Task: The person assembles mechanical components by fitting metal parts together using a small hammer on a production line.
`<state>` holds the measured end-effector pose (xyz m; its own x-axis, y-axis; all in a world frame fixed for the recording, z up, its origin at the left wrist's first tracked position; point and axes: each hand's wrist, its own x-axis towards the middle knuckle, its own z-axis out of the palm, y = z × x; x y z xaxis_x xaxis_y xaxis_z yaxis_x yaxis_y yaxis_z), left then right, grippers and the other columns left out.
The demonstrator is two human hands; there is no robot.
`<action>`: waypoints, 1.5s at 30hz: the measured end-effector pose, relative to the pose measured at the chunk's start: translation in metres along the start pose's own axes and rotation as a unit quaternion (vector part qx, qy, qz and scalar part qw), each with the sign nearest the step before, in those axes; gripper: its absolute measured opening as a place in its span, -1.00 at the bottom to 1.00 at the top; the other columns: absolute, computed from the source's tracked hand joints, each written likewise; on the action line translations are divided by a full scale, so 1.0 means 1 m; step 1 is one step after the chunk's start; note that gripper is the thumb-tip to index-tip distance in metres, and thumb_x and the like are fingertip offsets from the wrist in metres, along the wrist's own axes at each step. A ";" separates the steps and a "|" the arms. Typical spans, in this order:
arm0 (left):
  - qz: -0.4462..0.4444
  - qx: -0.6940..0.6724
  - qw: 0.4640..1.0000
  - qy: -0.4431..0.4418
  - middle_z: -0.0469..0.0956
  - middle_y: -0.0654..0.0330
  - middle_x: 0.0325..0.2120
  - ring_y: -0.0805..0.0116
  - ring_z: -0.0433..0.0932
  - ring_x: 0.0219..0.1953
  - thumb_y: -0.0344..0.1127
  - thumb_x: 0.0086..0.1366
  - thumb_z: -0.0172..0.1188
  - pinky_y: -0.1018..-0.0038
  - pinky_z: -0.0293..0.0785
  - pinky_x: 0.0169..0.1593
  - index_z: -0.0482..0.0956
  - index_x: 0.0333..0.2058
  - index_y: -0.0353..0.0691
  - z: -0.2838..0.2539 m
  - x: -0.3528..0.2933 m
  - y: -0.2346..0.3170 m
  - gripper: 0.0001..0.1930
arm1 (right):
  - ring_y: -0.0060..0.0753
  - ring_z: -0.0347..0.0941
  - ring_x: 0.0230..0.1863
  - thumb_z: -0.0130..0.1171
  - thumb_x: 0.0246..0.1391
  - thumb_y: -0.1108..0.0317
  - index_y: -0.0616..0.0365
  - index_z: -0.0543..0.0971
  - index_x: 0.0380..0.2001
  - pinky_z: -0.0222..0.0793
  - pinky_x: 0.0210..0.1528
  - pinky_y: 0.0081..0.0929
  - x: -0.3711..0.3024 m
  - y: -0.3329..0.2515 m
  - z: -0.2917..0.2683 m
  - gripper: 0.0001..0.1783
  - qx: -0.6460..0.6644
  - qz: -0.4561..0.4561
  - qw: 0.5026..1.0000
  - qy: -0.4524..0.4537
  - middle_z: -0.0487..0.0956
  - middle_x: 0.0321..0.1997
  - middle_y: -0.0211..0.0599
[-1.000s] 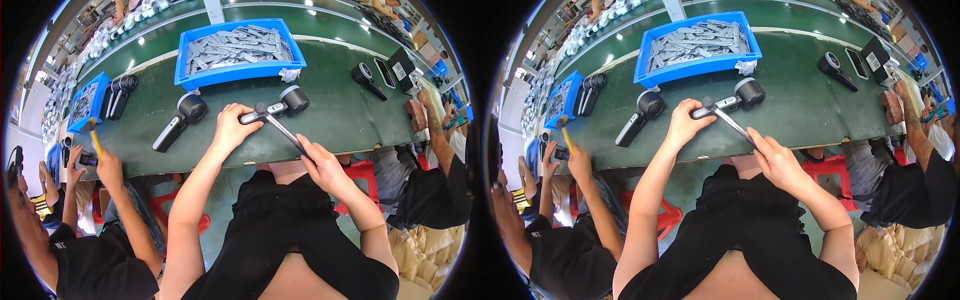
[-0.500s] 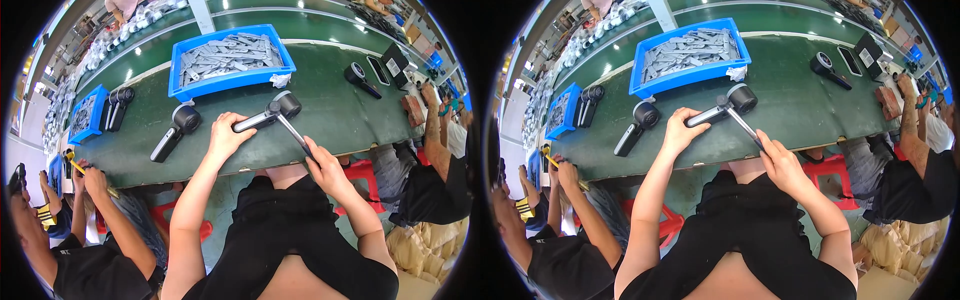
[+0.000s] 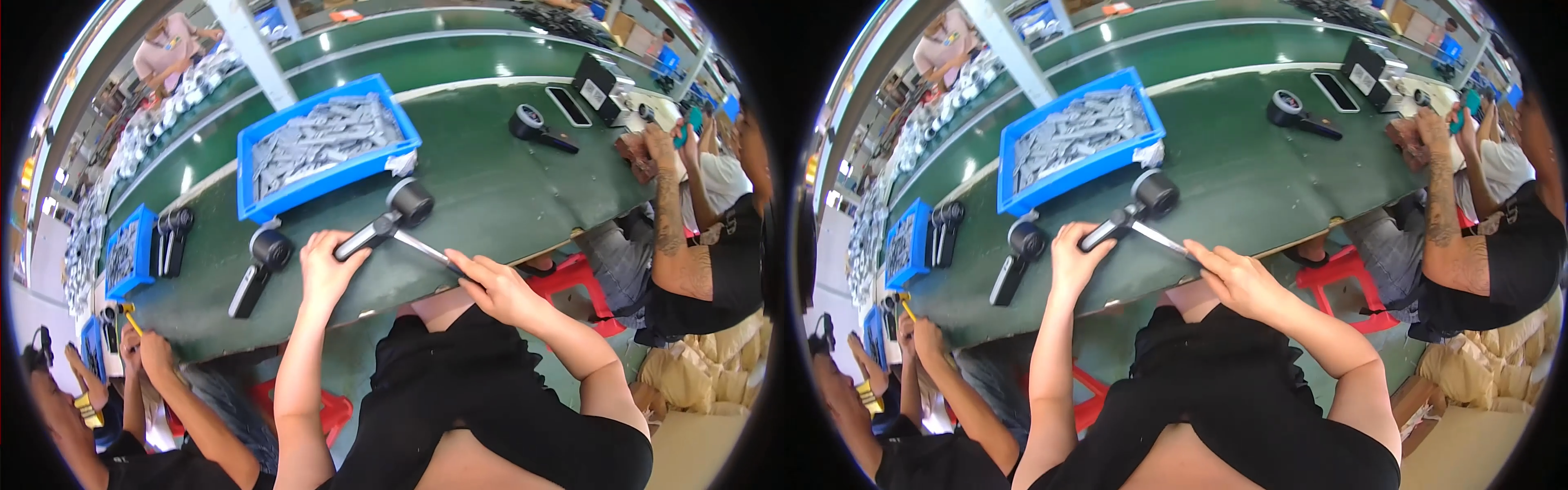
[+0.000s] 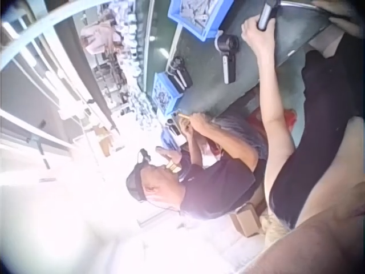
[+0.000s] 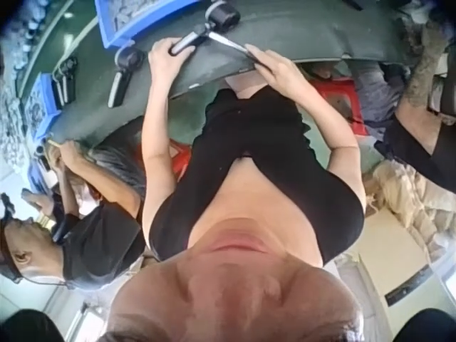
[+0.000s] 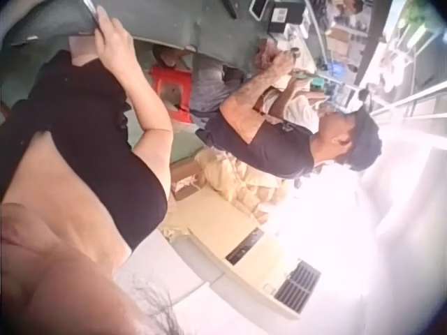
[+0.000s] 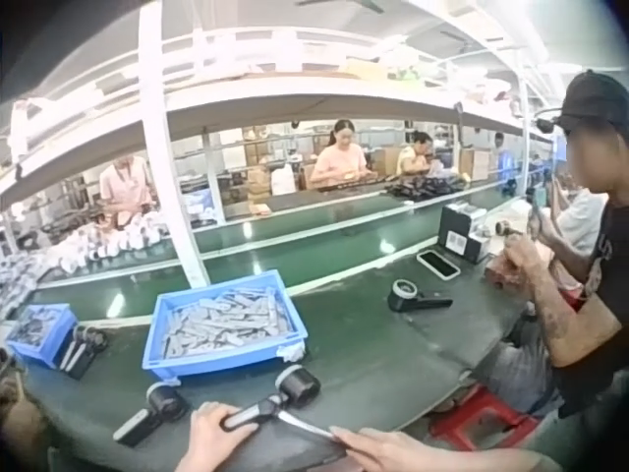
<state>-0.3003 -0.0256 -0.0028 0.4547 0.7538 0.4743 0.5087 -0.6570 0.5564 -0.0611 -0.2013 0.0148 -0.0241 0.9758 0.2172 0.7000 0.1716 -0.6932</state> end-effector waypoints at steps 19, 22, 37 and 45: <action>-0.172 0.404 0.881 0.174 0.54 0.09 -0.23 0.08 0.45 -0.15 -0.26 0.01 0.33 0.18 0.26 -0.01 0.51 -0.05 -0.16 -0.084 -0.089 -0.036 -0.53 | -0.42 0.41 -0.62 0.02 -0.15 0.46 0.23 0.43 0.09 0.34 -0.51 -0.42 0.010 0.142 -0.174 -0.40 -0.055 0.283 0.947 0.141 0.49 -0.58 -0.22; -0.144 0.410 0.881 0.187 0.45 -0.07 -0.09 -0.08 0.41 -0.07 -0.32 0.04 0.29 0.12 0.28 0.01 0.41 0.08 -0.20 -0.075 -0.066 -0.017 -0.43 | -0.73 0.17 -0.74 0.05 -0.07 0.51 0.17 0.41 0.14 0.08 -0.74 -0.64 -0.009 0.096 -0.151 -0.41 0.129 0.281 0.948 0.079 0.38 -0.63 -0.51; 0.083 0.174 0.966 -0.170 0.53 0.09 -0.17 0.13 0.40 -0.02 -0.19 -0.11 0.43 0.22 0.38 -0.05 0.36 0.10 -0.13 0.026 0.067 0.019 -0.27 | -0.80 0.16 -0.74 0.06 0.09 0.56 0.16 0.29 0.25 0.07 -0.71 -0.71 -0.006 0.063 -0.042 -0.40 0.316 0.179 0.922 0.131 0.33 -0.64 -0.60; -0.034 -0.057 0.973 -0.220 0.59 0.01 -0.31 0.04 0.53 -0.18 -0.16 0.12 0.30 0.26 0.44 -0.08 0.58 -0.25 -0.30 -0.013 0.051 0.009 -0.67 | -0.79 0.18 -0.72 0.06 0.09 0.56 0.20 0.27 0.25 0.08 -0.71 -0.72 0.020 0.062 -0.026 -0.39 0.384 0.145 0.906 0.103 0.33 -0.58 -0.56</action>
<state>-0.2818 0.0070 0.0354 0.7047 0.7011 0.1091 0.4759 -0.5811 0.6602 -0.0001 -0.1743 -0.0058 0.2708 0.9624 0.0190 -0.0492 0.0335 -0.9982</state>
